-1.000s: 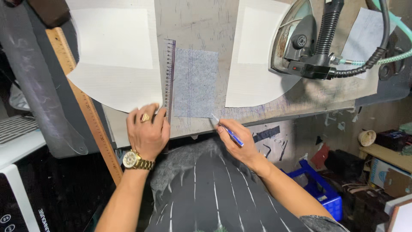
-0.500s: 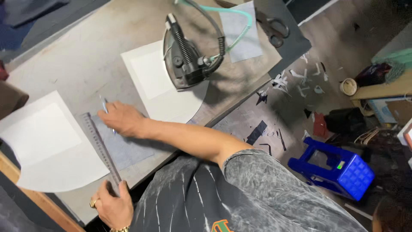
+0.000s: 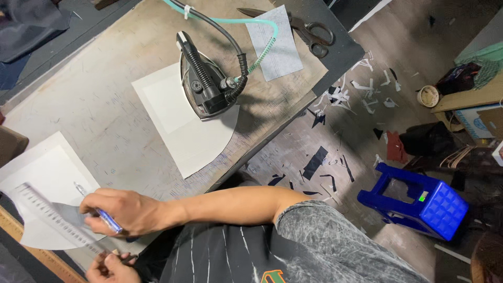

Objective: The person irons a piece of white paper, then uses a ruler and pen to mark measurements on a piece of denim fabric. They iron the fabric again, continue marking lines, and finally cut the fabric along the marked lines using shears.

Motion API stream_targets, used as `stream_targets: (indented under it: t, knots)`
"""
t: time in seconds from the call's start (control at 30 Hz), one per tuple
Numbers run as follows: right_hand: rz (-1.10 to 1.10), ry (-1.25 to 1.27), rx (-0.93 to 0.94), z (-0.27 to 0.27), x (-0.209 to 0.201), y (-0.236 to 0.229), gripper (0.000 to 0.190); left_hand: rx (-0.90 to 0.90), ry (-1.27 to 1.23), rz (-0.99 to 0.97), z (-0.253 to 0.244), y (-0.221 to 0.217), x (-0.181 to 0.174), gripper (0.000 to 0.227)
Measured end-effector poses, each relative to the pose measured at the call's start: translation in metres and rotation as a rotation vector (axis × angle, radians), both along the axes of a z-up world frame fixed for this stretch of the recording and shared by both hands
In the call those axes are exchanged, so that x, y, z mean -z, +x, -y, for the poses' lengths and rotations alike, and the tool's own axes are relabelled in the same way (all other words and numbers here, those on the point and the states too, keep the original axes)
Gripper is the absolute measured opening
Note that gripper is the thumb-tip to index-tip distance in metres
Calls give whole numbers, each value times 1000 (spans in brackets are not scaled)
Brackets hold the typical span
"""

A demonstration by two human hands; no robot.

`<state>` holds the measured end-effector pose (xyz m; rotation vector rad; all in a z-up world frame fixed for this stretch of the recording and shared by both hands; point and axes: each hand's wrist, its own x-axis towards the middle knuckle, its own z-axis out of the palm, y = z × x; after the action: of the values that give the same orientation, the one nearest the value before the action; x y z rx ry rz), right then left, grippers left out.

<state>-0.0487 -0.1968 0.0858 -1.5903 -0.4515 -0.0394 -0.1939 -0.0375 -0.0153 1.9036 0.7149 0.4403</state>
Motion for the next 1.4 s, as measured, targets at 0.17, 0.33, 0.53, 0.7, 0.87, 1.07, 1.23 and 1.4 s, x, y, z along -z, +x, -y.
stream_targets:
  t: [0.17,0.33,0.53,0.7,0.87,1.07,1.23,1.4]
  knots:
    - [2,-22,68,20,37,20,14,-60,-62,-71,-22,14,-15,12]
    - [-286,-328,133,81,88,9,34,-6,-7,-188,-43,19,-31,19]
    - [525,-651,264,81,99,-19,11,282,-5,-55,-72,58,-43,24]
    - [461,-775,18,45,109,-39,24,806,446,-166,-97,99,-24,34]
    - [287,-771,33,25,97,-55,29,940,746,-239,-116,108,-15,34]
    - [407,-820,109,19,99,-56,28,933,873,-192,-114,114,-13,31]
    - [505,-860,140,14,98,-59,25,917,796,-201,-111,112,-15,26]
    - [497,-940,164,13,107,-62,24,920,765,-163,-109,114,-16,29]
